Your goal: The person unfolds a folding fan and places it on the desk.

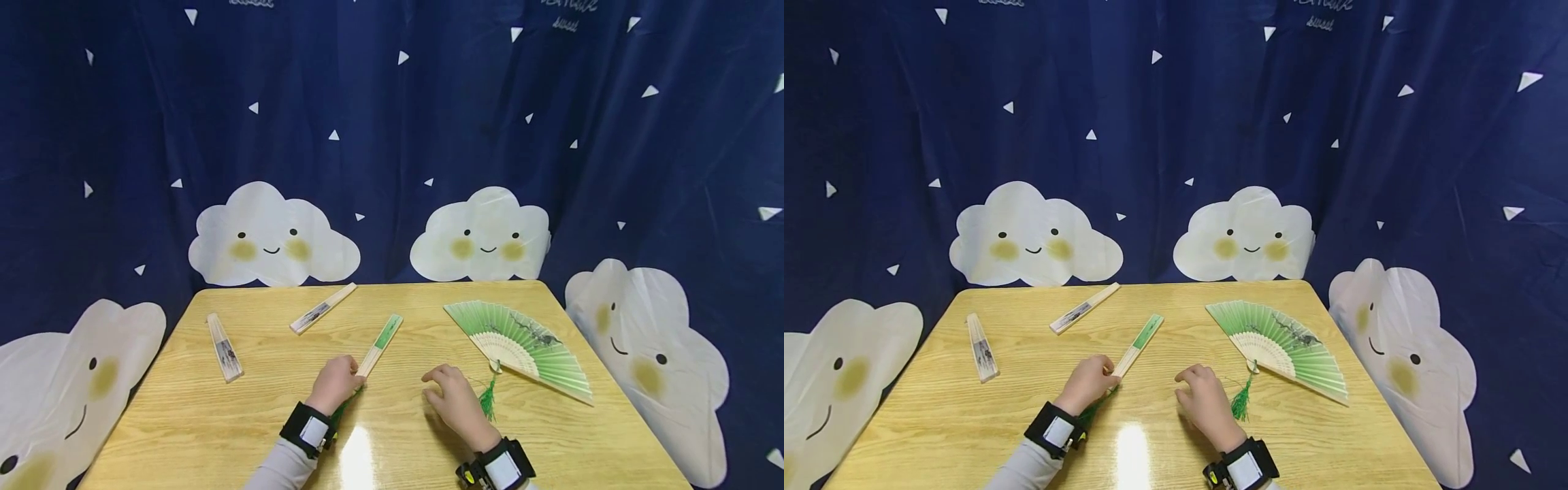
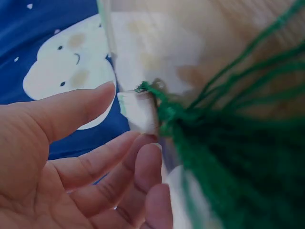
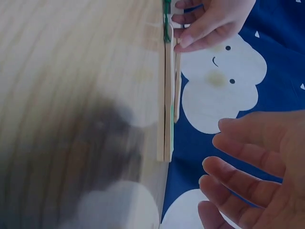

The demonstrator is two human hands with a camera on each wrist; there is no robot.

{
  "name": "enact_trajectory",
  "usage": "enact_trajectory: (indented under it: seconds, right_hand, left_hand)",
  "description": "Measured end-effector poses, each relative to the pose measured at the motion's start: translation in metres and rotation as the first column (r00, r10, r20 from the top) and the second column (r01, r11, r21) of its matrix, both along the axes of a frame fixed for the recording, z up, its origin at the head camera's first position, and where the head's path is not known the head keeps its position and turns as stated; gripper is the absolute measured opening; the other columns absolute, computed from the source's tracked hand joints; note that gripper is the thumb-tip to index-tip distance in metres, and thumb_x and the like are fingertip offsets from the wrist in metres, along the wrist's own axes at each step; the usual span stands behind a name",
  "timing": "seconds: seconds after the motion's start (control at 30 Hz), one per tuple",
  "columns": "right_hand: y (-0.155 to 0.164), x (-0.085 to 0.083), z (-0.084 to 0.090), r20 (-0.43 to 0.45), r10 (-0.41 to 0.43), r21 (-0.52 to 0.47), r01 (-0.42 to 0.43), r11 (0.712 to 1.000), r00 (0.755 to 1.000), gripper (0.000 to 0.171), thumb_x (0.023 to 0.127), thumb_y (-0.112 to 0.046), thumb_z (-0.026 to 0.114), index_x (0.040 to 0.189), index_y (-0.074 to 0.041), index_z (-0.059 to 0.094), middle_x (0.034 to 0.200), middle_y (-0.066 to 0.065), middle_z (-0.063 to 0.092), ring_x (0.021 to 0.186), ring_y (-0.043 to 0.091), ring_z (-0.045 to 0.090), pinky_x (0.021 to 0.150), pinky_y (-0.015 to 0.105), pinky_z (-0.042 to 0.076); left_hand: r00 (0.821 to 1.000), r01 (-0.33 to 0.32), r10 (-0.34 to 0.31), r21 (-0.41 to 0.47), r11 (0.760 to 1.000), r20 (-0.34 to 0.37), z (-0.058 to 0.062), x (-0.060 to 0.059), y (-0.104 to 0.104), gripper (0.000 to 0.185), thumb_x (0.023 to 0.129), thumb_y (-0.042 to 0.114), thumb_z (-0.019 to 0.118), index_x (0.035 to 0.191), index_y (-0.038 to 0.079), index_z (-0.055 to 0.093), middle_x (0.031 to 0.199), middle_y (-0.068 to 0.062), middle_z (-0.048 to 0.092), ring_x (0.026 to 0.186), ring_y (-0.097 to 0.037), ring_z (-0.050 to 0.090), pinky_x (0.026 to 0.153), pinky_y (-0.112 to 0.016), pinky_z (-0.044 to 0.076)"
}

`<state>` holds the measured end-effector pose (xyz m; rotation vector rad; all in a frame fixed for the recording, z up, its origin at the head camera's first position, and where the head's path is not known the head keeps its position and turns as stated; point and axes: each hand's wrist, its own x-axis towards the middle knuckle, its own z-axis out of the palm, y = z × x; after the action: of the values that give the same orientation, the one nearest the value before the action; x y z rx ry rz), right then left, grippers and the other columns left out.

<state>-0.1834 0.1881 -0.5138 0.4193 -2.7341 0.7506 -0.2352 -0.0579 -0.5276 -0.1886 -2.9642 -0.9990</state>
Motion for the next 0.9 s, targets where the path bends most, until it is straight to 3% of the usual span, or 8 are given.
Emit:
enact_trajectory:
  seconds: [0.1,0.27,0.47,0.63,0.77,0.9]
  right_hand:
    - [-0.004,0.002,-0.001,-0.019,0.011,0.004,-0.011,1.000,1.000,0.016,0.080,-0.008,0.077,0.096,-0.011,0.072,0.100,0.006,0.067,0.097,0.025,0.062,0.079,0.040,0.055]
    - [-0.007,0.001,-0.003,-0.039,0.021,0.003,-0.021,1.000,0.999,0.017,0.078,-0.007,0.078,0.094,-0.011,0.072,0.096,0.004,0.067,0.093,0.023,0.062,0.077,0.037,0.054]
    - [-0.009,0.000,-0.008,-0.054,0.042,0.003,-0.042,0.999,0.998,0.017,0.078,-0.008,0.078,0.093,-0.011,0.072,0.095,0.004,0.067,0.092,0.023,0.062,0.077,0.038,0.055]
    - [-0.010,0.000,-0.009,-0.002,0.046,-0.015,-0.046,0.999,0.999,0.014,0.081,-0.011,0.077,0.095,-0.011,0.072,0.097,0.004,0.067,0.094,0.023,0.062,0.079,0.039,0.055]
    - [-0.010,-0.001,-0.012,0.022,0.050,-0.018,-0.049,0.999,0.999,0.013,0.082,-0.011,0.076,0.095,-0.011,0.072,0.097,0.004,0.067,0.093,0.023,0.062,0.078,0.038,0.055]
    - [-0.009,-0.001,-0.014,0.017,0.057,-0.013,-0.057,0.998,0.998,0.012,0.082,-0.009,0.075,0.094,-0.010,0.072,0.096,0.005,0.068,0.092,0.023,0.062,0.078,0.040,0.054]
  left_hand:
    - [1.000,-0.019,0.019,-0.043,0.999,-0.015,-0.003,0.000,0.004,0.022,0.074,0.018,0.081,0.073,0.007,0.061,0.066,0.000,0.053,0.054,-0.012,0.044,0.045,-0.024,0.033]
    - [0.999,-0.033,0.032,-0.072,0.997,-0.005,-0.002,0.000,0.013,0.036,0.073,0.014,0.078,0.057,0.013,0.046,0.055,0.006,0.035,0.049,-0.012,0.036,0.042,-0.023,0.026]
    - [0.999,-0.030,0.032,-0.085,0.996,0.026,0.004,0.001,0.019,0.024,0.070,0.010,0.076,0.063,0.008,0.053,0.055,0.001,0.044,0.048,-0.015,0.043,0.040,-0.025,0.033]
    - [1.000,0.006,-0.005,-0.064,0.998,0.029,0.003,0.002,0.018,0.025,0.067,0.008,0.076,0.059,0.008,0.052,0.054,0.001,0.044,0.047,-0.015,0.043,0.041,-0.023,0.033]
    - [0.999,0.036,-0.035,-0.063,0.997,0.021,0.001,0.003,0.015,0.037,0.065,0.007,0.074,0.048,0.014,0.042,0.047,0.007,0.034,0.044,-0.012,0.034,0.040,-0.022,0.024]
    - [0.997,0.036,-0.035,-0.015,0.999,0.066,0.003,0.005,0.013,0.049,0.070,0.003,0.073,0.044,0.017,0.034,0.042,0.011,0.024,0.039,-0.007,0.025,0.038,-0.019,0.018]
